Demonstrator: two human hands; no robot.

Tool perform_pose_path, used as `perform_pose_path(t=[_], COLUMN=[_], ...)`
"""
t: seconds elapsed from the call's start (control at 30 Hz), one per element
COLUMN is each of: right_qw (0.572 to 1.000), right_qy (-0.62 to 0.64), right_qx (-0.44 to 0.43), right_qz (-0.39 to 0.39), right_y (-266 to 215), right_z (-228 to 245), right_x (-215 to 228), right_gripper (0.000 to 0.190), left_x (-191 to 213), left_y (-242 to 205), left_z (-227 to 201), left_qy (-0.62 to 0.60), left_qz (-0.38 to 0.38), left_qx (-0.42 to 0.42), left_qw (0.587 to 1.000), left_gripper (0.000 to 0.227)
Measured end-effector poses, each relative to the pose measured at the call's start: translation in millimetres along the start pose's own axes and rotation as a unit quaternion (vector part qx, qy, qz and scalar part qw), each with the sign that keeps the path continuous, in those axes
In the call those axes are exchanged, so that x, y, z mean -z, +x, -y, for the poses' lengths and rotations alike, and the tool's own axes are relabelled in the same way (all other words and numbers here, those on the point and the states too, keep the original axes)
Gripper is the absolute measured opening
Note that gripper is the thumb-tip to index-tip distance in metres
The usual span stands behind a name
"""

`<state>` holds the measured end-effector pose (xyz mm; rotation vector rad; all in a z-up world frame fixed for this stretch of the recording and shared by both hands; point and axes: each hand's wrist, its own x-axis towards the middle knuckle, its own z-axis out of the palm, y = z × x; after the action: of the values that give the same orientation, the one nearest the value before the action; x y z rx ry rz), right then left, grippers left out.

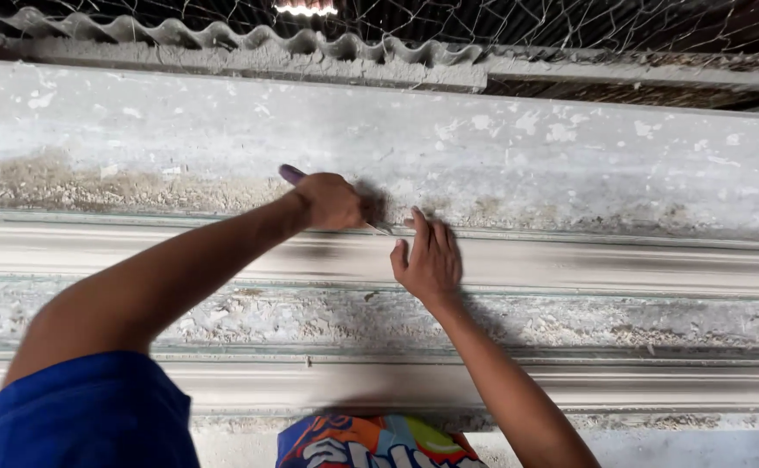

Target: Smoothing and cleaning the edges of decorative plaster cornices using a putty knife.

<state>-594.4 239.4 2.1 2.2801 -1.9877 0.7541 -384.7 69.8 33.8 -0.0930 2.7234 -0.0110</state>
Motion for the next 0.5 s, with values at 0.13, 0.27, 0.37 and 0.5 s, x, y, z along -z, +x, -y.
perform_pose_path(t=[0.13, 0.27, 0.37, 0.5], right_qw=[1.000, 0.999, 0.999, 0.998], right_qy=[0.000, -0.019, 0.006, 0.067], right_qx=[0.004, 0.023, -0.006, -0.010], right_qz=[-0.027, -0.033, -0.035, -0.008], right_y=[-9.7, -15.6, -12.4, -26.0], right_z=[-6.4, -21.6, -14.4, -51.7], right_x=[-19.8, -29.4, -20.1, -20.3], right_gripper=[0.059, 0.063, 0.063, 0.062], left_x=[-16.7, -1.3, -4.3, -42.7], left_y=[-20.1, 35.2, 55.9, 26.8], left_z=[2.9, -7.4, -15.4, -10.1], left_qy=[-0.012, -0.013, -0.003, -0.126], left_qz=[0.065, 0.000, -0.041, 0.009], left_qx=[0.036, 0.004, 0.006, 0.080], left_qw=[0.997, 1.000, 0.999, 0.989], left_gripper=[0.024, 0.027, 0.025, 0.035])
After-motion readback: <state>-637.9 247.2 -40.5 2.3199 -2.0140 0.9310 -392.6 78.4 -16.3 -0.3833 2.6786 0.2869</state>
